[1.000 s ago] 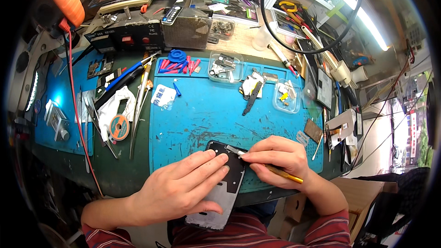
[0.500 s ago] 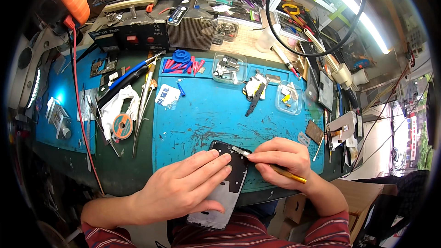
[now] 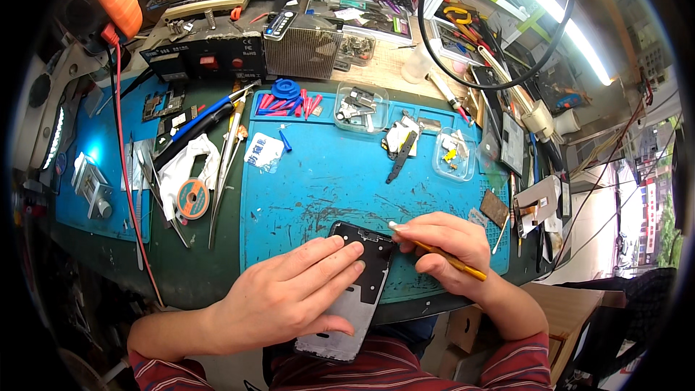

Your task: The person removes a battery from a disassembled smartphone, then uses a small brush to clean adhesive residue from the phone's internal frame. The battery is set aside while the person continues to clean the frame surface.

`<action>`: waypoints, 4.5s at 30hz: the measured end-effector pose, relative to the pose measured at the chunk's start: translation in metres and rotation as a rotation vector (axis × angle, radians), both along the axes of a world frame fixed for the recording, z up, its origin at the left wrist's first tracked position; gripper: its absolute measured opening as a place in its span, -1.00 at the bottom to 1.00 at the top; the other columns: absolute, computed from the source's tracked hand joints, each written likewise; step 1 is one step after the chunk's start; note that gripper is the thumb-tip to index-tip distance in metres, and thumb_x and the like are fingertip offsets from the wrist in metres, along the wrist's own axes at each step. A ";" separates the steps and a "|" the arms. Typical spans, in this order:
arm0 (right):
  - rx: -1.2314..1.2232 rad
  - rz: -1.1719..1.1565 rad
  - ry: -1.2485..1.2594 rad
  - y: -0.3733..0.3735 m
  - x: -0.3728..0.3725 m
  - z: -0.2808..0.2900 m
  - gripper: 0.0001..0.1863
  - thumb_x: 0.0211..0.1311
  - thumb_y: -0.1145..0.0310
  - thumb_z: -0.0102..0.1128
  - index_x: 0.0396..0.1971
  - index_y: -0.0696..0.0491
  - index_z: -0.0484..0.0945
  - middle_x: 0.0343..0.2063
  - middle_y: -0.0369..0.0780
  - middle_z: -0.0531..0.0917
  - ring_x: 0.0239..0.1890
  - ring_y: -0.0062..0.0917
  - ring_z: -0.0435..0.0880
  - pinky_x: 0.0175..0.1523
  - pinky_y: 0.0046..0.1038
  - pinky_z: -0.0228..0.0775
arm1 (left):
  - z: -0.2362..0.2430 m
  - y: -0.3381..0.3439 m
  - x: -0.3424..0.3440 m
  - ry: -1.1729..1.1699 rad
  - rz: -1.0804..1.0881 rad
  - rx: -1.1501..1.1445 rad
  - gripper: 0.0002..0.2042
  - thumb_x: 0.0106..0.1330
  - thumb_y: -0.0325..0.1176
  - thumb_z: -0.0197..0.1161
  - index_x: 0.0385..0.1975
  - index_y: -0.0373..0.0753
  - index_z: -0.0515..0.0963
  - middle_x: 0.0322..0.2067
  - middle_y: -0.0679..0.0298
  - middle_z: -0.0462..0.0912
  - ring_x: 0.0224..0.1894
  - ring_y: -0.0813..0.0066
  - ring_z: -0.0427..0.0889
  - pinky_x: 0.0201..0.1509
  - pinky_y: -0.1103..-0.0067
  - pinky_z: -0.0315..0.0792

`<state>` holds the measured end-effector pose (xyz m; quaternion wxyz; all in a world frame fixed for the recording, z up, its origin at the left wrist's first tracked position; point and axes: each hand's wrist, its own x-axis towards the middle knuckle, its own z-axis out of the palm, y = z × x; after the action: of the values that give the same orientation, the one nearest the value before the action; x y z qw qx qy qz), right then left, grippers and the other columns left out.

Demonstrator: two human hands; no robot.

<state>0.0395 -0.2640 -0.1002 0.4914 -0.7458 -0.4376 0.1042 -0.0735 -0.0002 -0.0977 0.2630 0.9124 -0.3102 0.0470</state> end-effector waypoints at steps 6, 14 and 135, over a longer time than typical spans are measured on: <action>-0.021 0.005 -0.072 -0.001 -0.002 -0.001 -0.69 0.10 0.53 0.46 -0.11 0.17 0.69 -0.26 -0.12 0.75 -0.29 -0.35 0.77 -0.20 -0.45 0.61 | -0.001 0.000 0.000 0.001 0.002 -0.013 -0.35 0.12 0.07 0.38 0.10 -0.34 0.60 0.22 0.17 0.57 0.25 0.20 0.55 0.27 0.39 0.53; -0.048 0.002 -0.157 0.002 -0.004 0.003 -0.66 0.04 0.60 0.44 -0.12 0.15 0.70 -0.25 -0.13 0.75 -0.28 -0.35 0.77 -0.22 -0.45 0.62 | -0.002 0.000 -0.002 0.000 0.009 -0.024 -0.34 0.11 0.06 0.40 0.10 -0.33 0.59 0.22 0.17 0.56 0.25 0.19 0.55 0.26 0.40 0.53; -0.077 -0.147 0.021 0.021 -0.015 0.000 -0.78 0.17 0.58 0.39 -0.16 0.18 0.74 -0.38 -0.16 0.78 -0.36 -0.40 0.76 -0.25 -0.45 0.57 | -0.005 0.003 -0.002 -0.030 0.021 -0.079 -0.36 0.09 0.02 0.42 0.08 -0.35 0.59 0.20 0.12 0.57 0.25 0.18 0.55 0.24 0.40 0.54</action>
<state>0.0247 -0.2432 -0.1004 0.4730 -0.7932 -0.3722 0.0925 -0.0759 0.0024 -0.1031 0.2938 0.9035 -0.3026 0.0759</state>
